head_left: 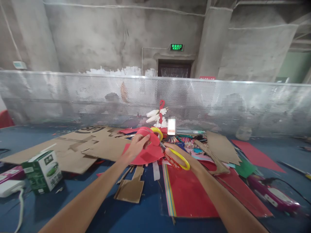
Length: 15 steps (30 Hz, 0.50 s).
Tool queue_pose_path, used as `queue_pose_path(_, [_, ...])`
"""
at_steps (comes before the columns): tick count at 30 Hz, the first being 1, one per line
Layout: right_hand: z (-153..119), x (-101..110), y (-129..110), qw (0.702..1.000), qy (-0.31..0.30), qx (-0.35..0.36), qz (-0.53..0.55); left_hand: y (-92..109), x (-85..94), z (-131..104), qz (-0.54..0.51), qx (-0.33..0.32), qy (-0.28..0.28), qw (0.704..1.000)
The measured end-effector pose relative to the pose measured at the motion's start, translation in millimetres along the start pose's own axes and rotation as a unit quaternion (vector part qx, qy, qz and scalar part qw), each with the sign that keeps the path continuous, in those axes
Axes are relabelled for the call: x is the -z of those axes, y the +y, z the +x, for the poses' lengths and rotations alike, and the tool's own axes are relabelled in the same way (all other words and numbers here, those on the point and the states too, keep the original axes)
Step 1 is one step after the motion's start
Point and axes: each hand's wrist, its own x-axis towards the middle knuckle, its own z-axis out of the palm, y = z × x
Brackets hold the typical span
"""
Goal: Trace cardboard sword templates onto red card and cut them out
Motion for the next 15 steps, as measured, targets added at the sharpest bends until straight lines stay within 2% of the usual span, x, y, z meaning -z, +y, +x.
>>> queue_pose_path(3, [0.1,2.0,0.6,1.000,0.000,0.000,-0.003,-1.6,1.2,-0.2,-0.020,0.002,-0.004,1.000])
queue_pose_path(6, [0.4,2.9,0.9,1.000,0.000,0.000,-0.005,-2.7,2.4,-0.5,-0.042,0.000,0.027,0.999])
queue_pose_path(15, [3.3,-0.5,1.5,1.000,0.016,-0.004,0.003,3.0,1.2,-0.8,-0.023,-0.036,0.065,0.997])
